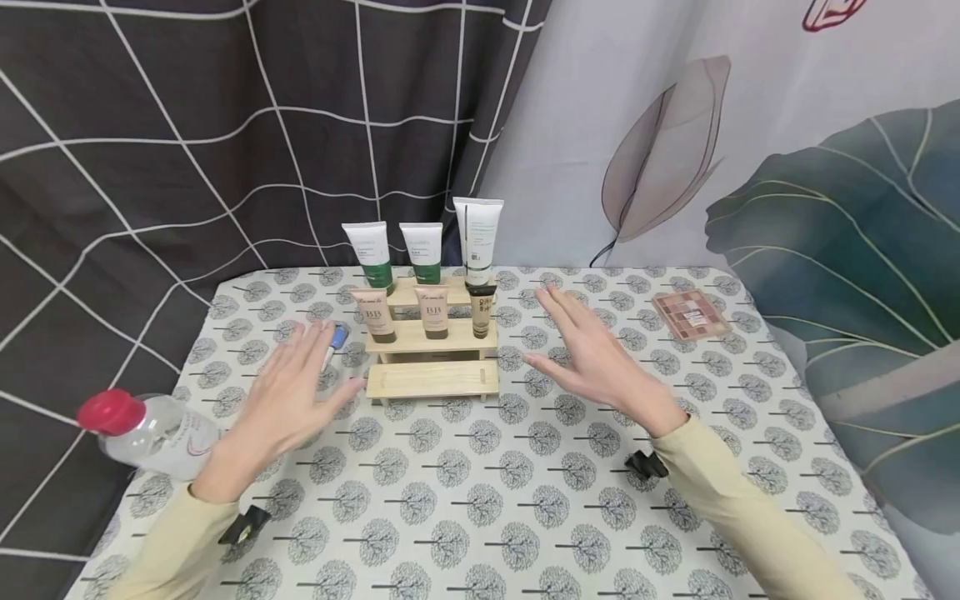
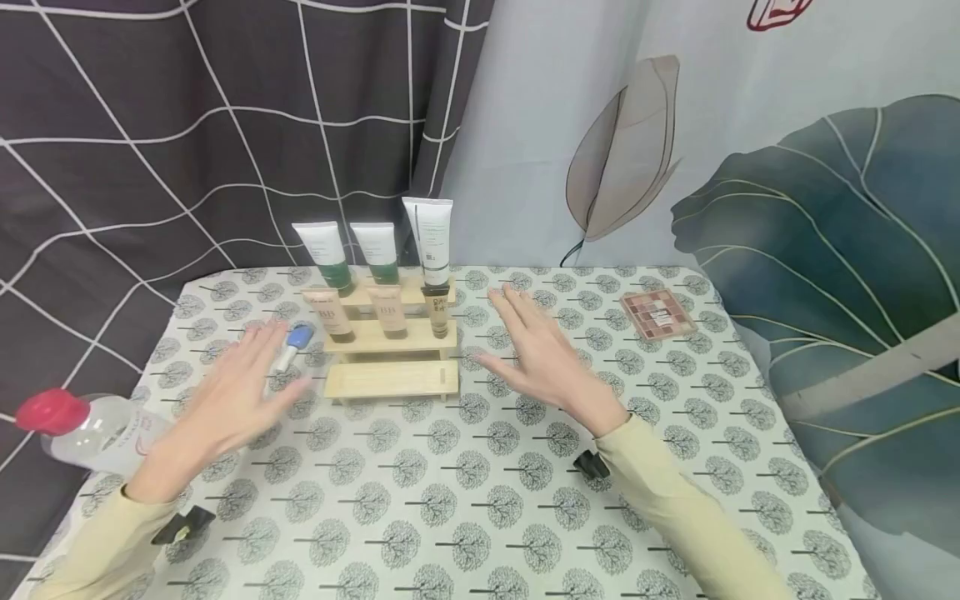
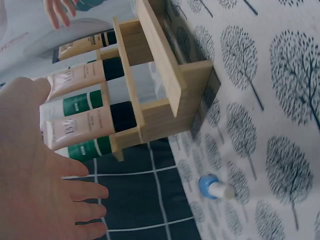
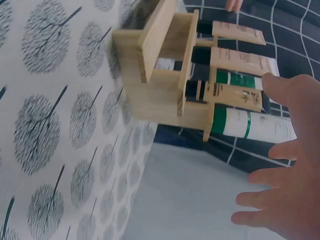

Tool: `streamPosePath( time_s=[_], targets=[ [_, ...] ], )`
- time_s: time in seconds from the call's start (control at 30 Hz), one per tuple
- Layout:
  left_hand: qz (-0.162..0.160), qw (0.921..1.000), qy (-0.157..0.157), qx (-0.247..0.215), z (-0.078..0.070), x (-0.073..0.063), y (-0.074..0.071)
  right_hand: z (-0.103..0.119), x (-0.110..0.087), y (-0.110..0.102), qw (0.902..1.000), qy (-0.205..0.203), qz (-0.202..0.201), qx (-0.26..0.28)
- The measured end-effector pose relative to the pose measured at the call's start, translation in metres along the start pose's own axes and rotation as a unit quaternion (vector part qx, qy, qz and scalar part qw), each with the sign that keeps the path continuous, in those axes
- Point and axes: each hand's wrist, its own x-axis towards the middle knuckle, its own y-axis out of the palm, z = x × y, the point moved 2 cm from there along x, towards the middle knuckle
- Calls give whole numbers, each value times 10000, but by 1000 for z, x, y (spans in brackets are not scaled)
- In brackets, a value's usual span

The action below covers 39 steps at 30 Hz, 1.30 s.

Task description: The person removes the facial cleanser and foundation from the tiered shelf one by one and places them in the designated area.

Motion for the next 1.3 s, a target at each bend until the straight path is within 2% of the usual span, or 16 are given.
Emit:
streamPosePath(
  time_s=[0.17, 0.27, 0.37, 0.47, 0.6, 0.7, 0.8, 1.03, 1.17, 1.3],
  targets=[
    [-100, 9988, -161, -452, 1, 7, 12, 3, 15, 13, 9973, -226, -436, 538],
    [-162, 9958, -329, -834, 2, 10, 21, 5, 24, 22, 9906, -190, -773, 1112],
    [-166, 9921, -452, -1156, 4, 13, 31, 7, 35, 33, 9767, -43, -1056, 1869],
    [-98, 9884, -516, -1424, 4, 16, 41, 8, 45, 43, 9589, 166, -1156, 2584],
    [-57, 9825, -556, -1774, 3, 19, 54, 8, 53, 52, 9429, 402, -1184, 3087],
    [-74, 9779, -600, -2004, 2, 23, 63, 7, 56, 57, 9357, 499, -1226, 3269],
    [2, 9708, -729, -2284, 2, 28, 72, 8, 60, 61, 9327, 593, -1214, 3343],
    [217, 9465, -1050, -3043, 3, 34, 94, 9, 67, 71, 9327, 806, -1055, 3352],
    [191, 9415, -1101, -3180, 4, 35, 101, 9, 69, 74, 9306, 828, -1091, 3396],
    [154, 9418, -1148, -3157, 8, 36, 105, 7, 69, 75, 9292, 911, -1079, 3415]
  ],
)
